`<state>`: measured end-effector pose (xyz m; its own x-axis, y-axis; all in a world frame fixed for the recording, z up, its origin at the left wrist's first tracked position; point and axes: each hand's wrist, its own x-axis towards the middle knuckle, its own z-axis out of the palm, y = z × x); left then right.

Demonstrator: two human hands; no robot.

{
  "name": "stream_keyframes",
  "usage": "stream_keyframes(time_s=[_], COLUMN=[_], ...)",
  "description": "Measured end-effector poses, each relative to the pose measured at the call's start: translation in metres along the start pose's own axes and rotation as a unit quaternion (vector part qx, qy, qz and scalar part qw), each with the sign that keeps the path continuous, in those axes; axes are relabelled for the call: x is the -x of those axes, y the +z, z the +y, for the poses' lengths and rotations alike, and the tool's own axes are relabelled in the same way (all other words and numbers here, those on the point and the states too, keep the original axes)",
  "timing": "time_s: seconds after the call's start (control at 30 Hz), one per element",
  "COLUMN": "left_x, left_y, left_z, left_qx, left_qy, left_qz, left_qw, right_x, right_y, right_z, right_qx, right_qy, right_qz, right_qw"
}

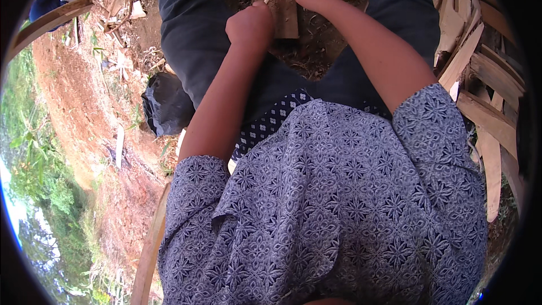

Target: The person sits on the ground and carves a small piece of wood using a knife. They hold the wood with their left hand and carefully shave off thin layers with the knife in their right hand, creating wood shavings.

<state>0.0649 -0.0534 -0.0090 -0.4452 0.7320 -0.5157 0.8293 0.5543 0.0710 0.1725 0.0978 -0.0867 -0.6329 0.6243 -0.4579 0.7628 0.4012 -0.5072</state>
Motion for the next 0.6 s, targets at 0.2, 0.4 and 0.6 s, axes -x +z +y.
stream_keyframes(time_s=[0.2, 0.4, 0.6], left_x=[0.005, -0.001, 0.002], left_y=[-0.003, -0.003, -0.010], left_z=[0.003, -0.001, -0.001], left_qx=[-0.007, 0.009, 0.074], left_qy=[0.010, 0.006, -0.023], left_qz=[0.008, 0.004, -0.027], left_qw=[1.000, 1.000, 0.997], right_x=[0.011, 0.003, 0.016], right_y=[-0.034, -0.025, 0.006], right_z=[-0.056, -0.006, 0.007], right_qx=[0.036, -0.086, -0.074], right_qy=[0.122, 0.069, 0.019], right_qz=[-0.034, 0.007, 0.016], right_qw=[0.991, 0.994, 0.997])
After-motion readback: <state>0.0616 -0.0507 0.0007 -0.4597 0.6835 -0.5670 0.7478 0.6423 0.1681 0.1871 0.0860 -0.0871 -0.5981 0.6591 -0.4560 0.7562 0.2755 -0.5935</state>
